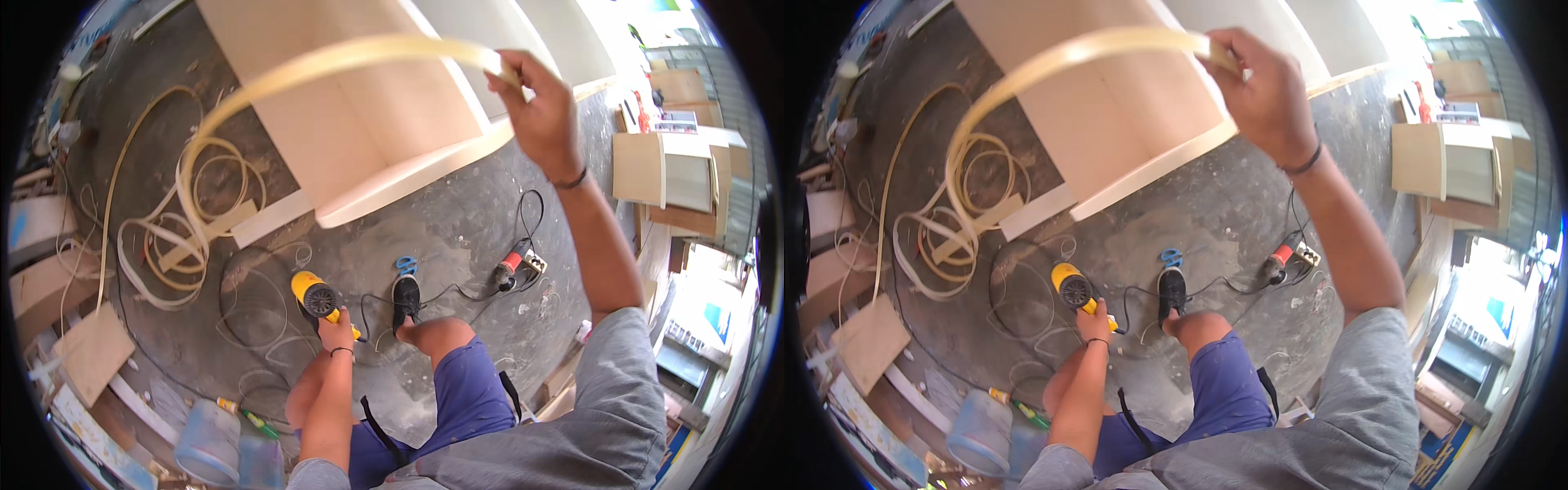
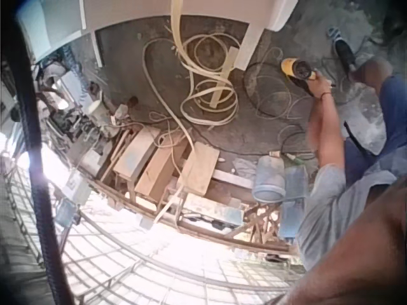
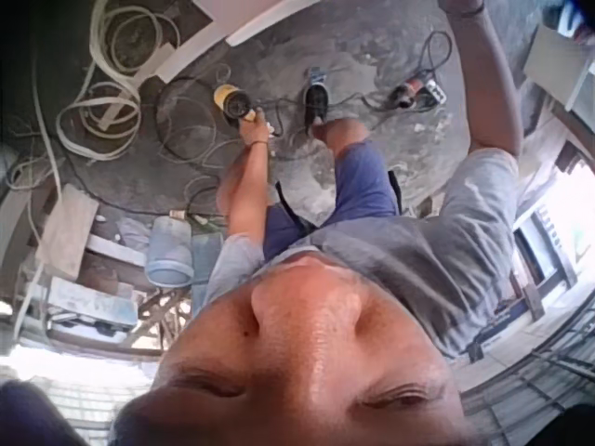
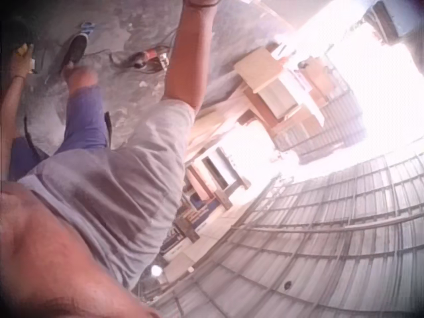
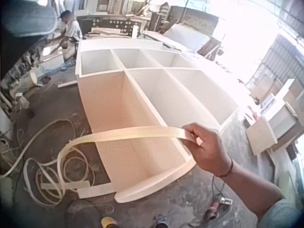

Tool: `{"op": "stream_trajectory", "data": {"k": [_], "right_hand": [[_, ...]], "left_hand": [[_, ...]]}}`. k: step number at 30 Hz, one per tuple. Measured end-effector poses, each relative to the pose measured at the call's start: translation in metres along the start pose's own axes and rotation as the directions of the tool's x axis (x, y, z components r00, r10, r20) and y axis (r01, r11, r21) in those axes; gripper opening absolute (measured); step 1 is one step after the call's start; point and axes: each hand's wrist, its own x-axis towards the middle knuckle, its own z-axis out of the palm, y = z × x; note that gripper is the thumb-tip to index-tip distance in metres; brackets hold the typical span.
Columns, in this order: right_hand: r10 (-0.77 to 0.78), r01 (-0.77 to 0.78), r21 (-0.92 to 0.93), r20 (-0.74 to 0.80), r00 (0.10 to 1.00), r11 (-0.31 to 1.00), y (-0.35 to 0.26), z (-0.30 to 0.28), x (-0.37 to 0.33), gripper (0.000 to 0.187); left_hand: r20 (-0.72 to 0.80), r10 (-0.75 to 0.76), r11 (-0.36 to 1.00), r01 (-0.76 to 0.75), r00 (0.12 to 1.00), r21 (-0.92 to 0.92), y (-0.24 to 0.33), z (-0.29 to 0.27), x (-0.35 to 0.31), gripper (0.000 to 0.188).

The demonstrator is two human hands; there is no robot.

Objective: The person applies a strip of edge banding to the curved edge of a wooden cabinet. They use scissors to cut the banding and a heat gun to soften it for better adhesion along the curve.

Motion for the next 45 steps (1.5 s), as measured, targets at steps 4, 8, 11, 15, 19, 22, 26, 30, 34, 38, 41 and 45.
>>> {"op": "stream_trajectory", "data": {"k": [4, 8, 11, 15, 19, 22, 26, 30, 34, 38, 41, 45], "right_hand": [[0.132, -0.132, 0.050, 0.006, 0.991, 0.990, 0.032, -0.025, 0.003, 0.030], [0.158, -0.143, 0.100, -0.161, 0.974, 0.985, 0.060, -0.030, -0.016, 0.038], [0.173, -0.133, 0.152, -0.287, 0.942, 0.979, 0.085, -0.029, -0.029, 0.041], [0.330, -0.193, 0.415, -0.288, 0.899, 0.889, 0.118, -0.021, -0.038, 0.038], [0.379, -0.197, 0.599, -0.195, 0.905, 0.777, 0.141, -0.006, -0.043, 0.034], [0.339, -0.096, 0.640, -0.269, 0.902, 0.763, 0.142, 0.001, -0.049, 0.032], [0.329, -0.020, 0.739, -0.275, 0.904, 0.674, 0.142, 0.004, -0.049, 0.029], [0.349, -0.028, 0.753, -0.272, 0.897, 0.657, 0.148, 0.003, -0.051, 0.030], [0.374, -0.005, 0.822, -0.254, 0.892, 0.570, 0.147, 0.000, -0.049, 0.033], [0.371, 0.009, 0.867, -0.223, 0.902, 0.499, 0.148, -0.004, -0.048, 0.034], [0.350, 0.009, 0.808, -0.266, 0.898, 0.589, 0.146, -0.011, -0.048, 0.037], [0.051, 0.207, 0.542, -0.422, 0.905, 0.815, 0.074, -0.040, -0.043, 0.039]], "left_hand": [[0.055, -0.014, 1.000, 0.014, 0.998, 0.007, -0.022, 0.068, 0.032, 0.044], [-0.108, -0.031, 0.985, 0.048, 0.994, 0.166, -0.019, 0.116, 0.049, 0.044], [-0.284, 0.024, 0.997, -0.002, 0.958, 0.079, -0.027, 0.153, 0.081, 0.042], [-0.256, -0.060, 0.989, 0.093, 0.965, 0.115, -0.016, 0.164, 0.098, 0.052], [-0.273, -0.170, 0.937, 0.242, 0.947, 0.253, -0.015, 0.167, 0.104, 0.072], [-0.284, -0.333, 0.930, 0.363, 0.899, 0.057, -0.018, 0.151, 0.102, 0.081], [-0.271, 0.120, 0.933, -0.202, 0.955, -0.299, 0.027, 0.117, 0.053, 0.062], [-0.393, 0.918, 0.135, -0.968, 0.043, 0.211, 0.221, 0.041, -0.061, 0.056], [-0.224, 0.968, -0.002, -0.897, -0.113, 0.443, 0.354, 0.007, -0.066, 0.056], [-0.116, 0.988, 0.118, -0.979, 0.099, 0.168, 0.363, 0.009, -0.027, 0.042], [-0.132, 0.990, 0.067, -0.989, 0.050, 0.132, 0.363, 0.005, -0.026, 0.033], [-0.098, 0.984, 0.155, -0.988, 0.152, 0.021, 0.363, -0.005, -0.030, 0.028]]}}
